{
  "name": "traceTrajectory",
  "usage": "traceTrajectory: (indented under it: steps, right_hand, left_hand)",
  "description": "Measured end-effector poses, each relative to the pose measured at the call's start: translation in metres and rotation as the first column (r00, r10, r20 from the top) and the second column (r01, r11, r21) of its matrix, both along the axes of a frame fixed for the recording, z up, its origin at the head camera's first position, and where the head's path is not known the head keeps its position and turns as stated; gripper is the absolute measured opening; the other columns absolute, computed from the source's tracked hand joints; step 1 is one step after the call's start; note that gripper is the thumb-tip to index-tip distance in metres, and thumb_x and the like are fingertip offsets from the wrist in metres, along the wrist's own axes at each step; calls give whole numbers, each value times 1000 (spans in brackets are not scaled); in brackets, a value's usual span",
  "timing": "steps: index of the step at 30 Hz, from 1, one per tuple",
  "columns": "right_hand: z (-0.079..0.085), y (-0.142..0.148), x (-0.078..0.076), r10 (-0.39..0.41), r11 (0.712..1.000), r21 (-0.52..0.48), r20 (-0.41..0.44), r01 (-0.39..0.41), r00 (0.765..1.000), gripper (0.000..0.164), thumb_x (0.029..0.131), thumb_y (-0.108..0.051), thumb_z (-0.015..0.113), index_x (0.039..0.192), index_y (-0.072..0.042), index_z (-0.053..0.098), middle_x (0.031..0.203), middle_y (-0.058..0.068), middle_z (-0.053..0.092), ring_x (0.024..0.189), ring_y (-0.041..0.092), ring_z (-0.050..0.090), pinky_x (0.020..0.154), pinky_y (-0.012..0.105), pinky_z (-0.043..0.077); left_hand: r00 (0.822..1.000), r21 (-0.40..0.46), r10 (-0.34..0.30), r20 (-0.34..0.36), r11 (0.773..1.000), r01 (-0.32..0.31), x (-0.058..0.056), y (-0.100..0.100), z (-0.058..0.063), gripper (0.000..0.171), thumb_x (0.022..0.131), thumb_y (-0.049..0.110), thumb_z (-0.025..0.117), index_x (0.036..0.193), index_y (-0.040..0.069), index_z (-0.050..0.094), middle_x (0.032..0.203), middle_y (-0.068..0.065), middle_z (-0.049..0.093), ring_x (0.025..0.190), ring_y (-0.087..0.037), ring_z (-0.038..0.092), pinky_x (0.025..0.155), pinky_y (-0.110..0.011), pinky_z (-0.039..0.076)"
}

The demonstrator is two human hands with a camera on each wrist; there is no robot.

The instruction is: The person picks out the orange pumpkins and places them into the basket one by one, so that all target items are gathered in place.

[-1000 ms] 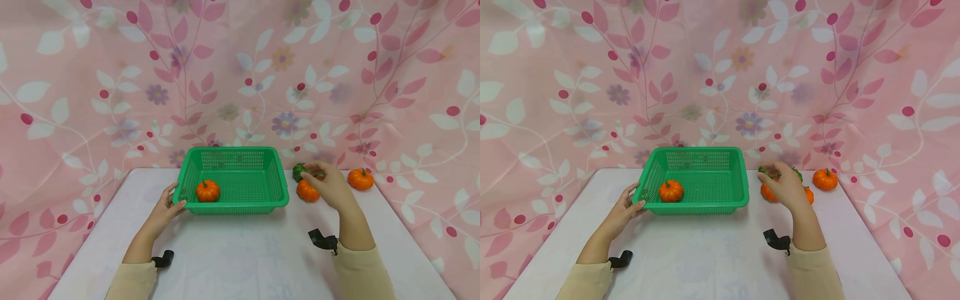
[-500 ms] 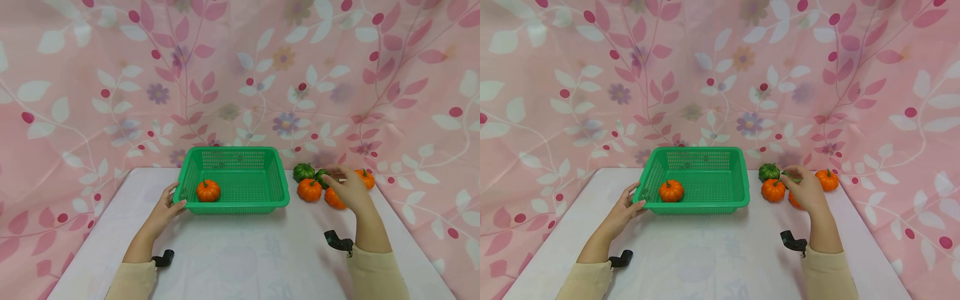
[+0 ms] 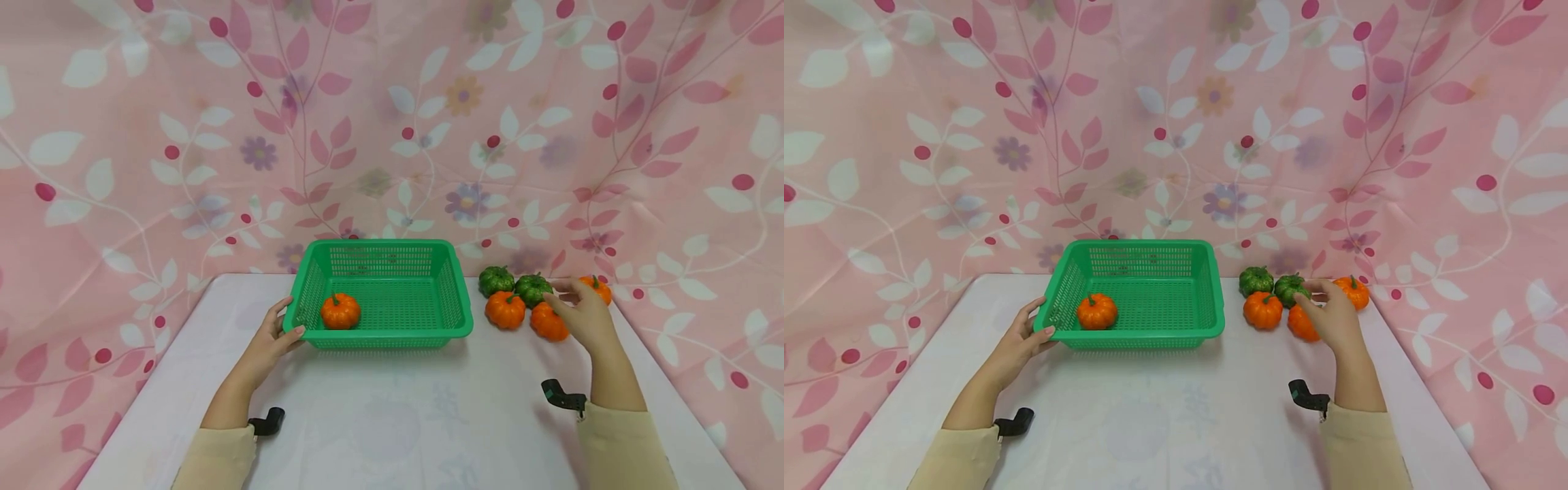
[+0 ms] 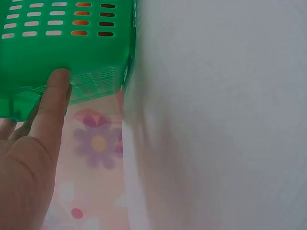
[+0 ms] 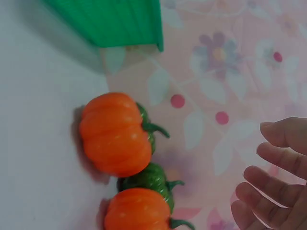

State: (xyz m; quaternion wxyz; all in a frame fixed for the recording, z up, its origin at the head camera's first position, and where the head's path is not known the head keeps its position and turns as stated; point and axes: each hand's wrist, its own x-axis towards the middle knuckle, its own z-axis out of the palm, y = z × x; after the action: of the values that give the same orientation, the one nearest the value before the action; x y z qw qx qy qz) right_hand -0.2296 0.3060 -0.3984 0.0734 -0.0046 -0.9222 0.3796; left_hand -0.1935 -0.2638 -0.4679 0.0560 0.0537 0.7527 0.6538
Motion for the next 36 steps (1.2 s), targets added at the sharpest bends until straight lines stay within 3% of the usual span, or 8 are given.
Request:
traceTrajectory:
  steps: [8, 14, 23, 31, 36]
  right_hand:
    - [-24, 15, -9, -52, 999, -12, 30, 52, 998, 57, 102, -40, 56, 140, 3, 50, 136, 32, 49, 125, 51, 44, 98, 66, 45]
    - [-42, 26, -16, -119, 992, -25, 62, 121, 991, 63, 100, -42, 58, 144, 2, 48, 141, 31, 46, 128, 51, 41, 99, 65, 46]
    - [-51, 33, -17, -155, 987, -29, 82, 158, 984, 64, 100, -38, 59, 144, 6, 44, 143, 33, 43, 128, 52, 41, 99, 63, 46]
    - [-60, 40, -18, -150, 987, -36, 163, 158, 975, 70, 100, -40, 60, 146, 7, 39, 144, 37, 37, 129, 55, 38, 101, 64, 44]
    - [-64, 43, -18, -123, 989, -49, 227, 138, 966, 80, 97, -49, 60, 150, 5, 34, 148, 37, 32, 131, 55, 35, 103, 67, 40]
  left_hand:
    - [1000, 7, -6, 2, 1000, 6, 0, 0, 0, 83, 102, 25, 62, 161, 23, 4, 158, -23, 27, 133, -40, 45, 106, -40, 46]
    - [1000, 2, -9, -1, 1000, 9, 1, 0, 0, 83, 101, 26, 62, 161, 22, 4, 159, -23, 25, 132, -38, 47, 106, -41, 46]
    - [1000, 2, -5, -6, 1000, 5, 0, 0, 0, 82, 102, 26, 61, 161, 22, 5, 158, -23, 26, 130, -34, 49, 105, -41, 46]
    - [1000, 7, -11, -5, 1000, 11, 0, -1, 0, 82, 102, 26, 61, 161, 22, 5, 157, -23, 27, 129, -32, 49, 105, -40, 46]
    - [1000, 7, -8, -3, 1000, 8, 0, -1, 0, 81, 102, 25, 61, 161, 22, 6, 157, -22, 28, 128, -31, 50, 105, -39, 47]
